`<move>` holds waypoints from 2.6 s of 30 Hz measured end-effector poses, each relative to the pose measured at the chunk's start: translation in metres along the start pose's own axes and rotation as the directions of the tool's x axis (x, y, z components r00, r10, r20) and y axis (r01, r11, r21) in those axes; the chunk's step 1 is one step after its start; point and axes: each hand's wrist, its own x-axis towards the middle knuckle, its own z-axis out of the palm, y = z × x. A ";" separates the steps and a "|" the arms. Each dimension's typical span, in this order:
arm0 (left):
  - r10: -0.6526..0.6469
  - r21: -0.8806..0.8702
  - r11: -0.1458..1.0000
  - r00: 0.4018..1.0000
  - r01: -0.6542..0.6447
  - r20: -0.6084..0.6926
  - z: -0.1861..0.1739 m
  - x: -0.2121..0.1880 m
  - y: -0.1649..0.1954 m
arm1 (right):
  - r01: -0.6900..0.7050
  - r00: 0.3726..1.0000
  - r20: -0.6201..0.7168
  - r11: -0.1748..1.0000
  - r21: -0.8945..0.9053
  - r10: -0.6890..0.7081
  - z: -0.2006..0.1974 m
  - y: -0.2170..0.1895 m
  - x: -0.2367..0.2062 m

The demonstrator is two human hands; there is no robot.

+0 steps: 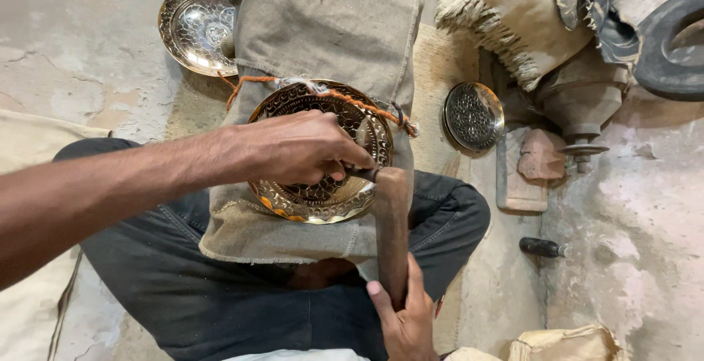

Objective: The person sits cross-legged on the floor with a brass plate resting on a cloth pad over their lap. They hold a small punch against the plate's surface with one hand and strike it repeatedly with a wooden mallet held in the other hand, working across the plate to emboss a decorative pattern, repositioning the punch between strikes.

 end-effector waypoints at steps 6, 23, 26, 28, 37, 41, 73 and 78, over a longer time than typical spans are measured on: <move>-0.053 0.031 0.998 0.997 0.051 0.060 -0.003 0.003 0.005 | -0.084 0.993 -0.095 0.987 -0.138 0.071 0.016 0.008 -0.009; 0.051 0.078 0.995 0.997 -0.054 0.052 0.000 -0.003 0.003 | -0.100 0.977 -0.179 0.990 0.104 0.118 0.022 -0.018 -0.006; 0.078 -0.087 0.990 0.954 -0.108 -0.290 -0.006 -0.018 -0.005 | -0.116 0.971 -0.209 0.993 0.031 0.120 0.010 -0.026 0.006; -0.048 -0.202 0.978 0.883 -0.053 -0.467 -0.010 -0.028 -0.009 | -0.154 0.959 -0.228 0.986 0.066 0.165 0.001 -0.031 0.012; -0.213 -0.171 0.975 0.826 0.144 -0.522 0.005 -0.027 -0.018 | 0.029 0.996 -0.077 0.972 -0.235 -0.048 -0.042 -0.036 0.105; -0.088 -0.086 0.995 0.868 0.052 -0.489 0.010 -0.026 -0.026 | 0.231 0.971 0.024 0.918 -0.324 -0.236 -0.055 -0.044 0.137; -0.131 -0.017 0.988 0.784 0.152 -0.607 0.016 -0.039 -0.009 | 0.464 0.877 0.094 0.779 -0.421 -0.472 -0.061 -0.075 0.200; -0.192 -0.058 0.979 0.787 0.196 -0.587 0.016 -0.039 -0.006 | 0.423 0.888 0.087 0.731 -0.535 -0.451 -0.058 -0.087 0.202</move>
